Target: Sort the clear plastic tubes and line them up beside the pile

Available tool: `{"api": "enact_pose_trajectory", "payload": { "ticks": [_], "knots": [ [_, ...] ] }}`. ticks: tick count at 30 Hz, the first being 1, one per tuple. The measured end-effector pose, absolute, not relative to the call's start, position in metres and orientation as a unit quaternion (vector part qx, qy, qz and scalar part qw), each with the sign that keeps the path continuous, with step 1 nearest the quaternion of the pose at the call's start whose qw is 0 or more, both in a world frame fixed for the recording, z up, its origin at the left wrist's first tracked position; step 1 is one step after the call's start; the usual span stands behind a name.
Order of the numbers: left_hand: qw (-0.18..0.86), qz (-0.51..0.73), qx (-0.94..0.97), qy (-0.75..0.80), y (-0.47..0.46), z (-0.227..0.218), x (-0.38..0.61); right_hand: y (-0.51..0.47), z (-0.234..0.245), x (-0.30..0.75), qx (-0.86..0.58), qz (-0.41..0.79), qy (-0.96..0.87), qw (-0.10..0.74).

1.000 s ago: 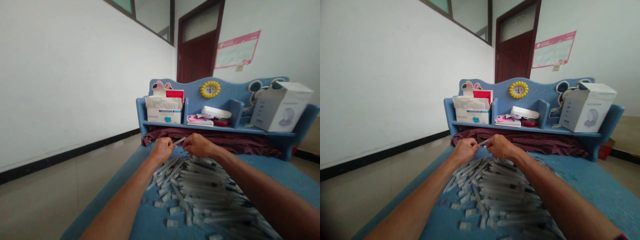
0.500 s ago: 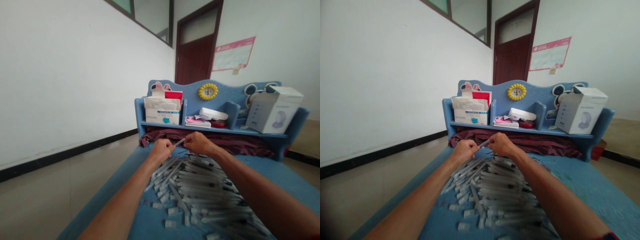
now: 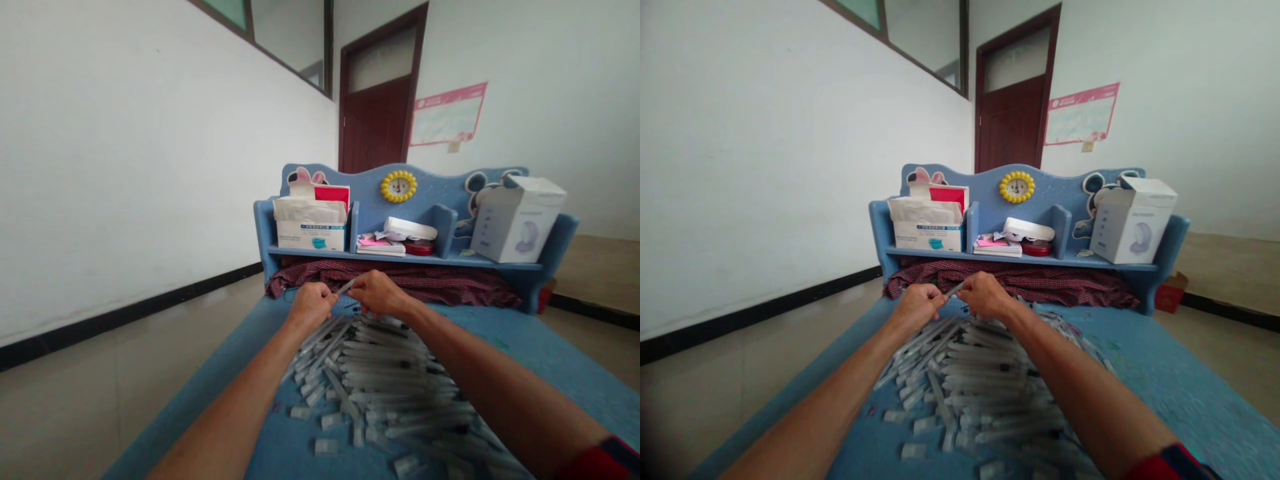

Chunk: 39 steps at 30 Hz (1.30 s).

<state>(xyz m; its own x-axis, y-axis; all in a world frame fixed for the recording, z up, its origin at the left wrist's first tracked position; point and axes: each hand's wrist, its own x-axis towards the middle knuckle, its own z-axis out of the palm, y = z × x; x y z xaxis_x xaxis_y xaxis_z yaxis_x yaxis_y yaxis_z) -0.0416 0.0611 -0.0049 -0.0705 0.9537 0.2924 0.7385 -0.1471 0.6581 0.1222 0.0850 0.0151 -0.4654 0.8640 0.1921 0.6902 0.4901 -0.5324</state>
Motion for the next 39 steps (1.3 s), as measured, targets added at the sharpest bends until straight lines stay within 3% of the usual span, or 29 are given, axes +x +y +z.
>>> {"api": "enact_pose_trajectory", "payload": {
  "ticks": [11,16,25,33,39],
  "knots": [
    [0.242,0.333,0.714,0.567,0.059,-0.007,-0.041,0.063,0.033,0.152,-0.486,0.029,-0.829,0.273],
    [0.311,0.309,0.753,0.49,0.045,0.006,-0.033,0.051,0.029,0.166,-0.427,-0.018,-0.874,0.23],
    [0.395,0.233,0.77,0.444,0.021,0.034,-0.041,0.021,0.026,0.18,-0.322,0.095,-0.916,0.22],
    [0.313,0.293,0.787,0.443,0.015,0.055,-0.054,0.014,0.038,0.189,-0.373,0.116,-0.868,0.307],
    [0.299,0.252,0.802,0.451,0.001,0.065,-0.038,0.007,0.033,0.202,-0.372,0.156,-0.885,0.232]
  ]
}}
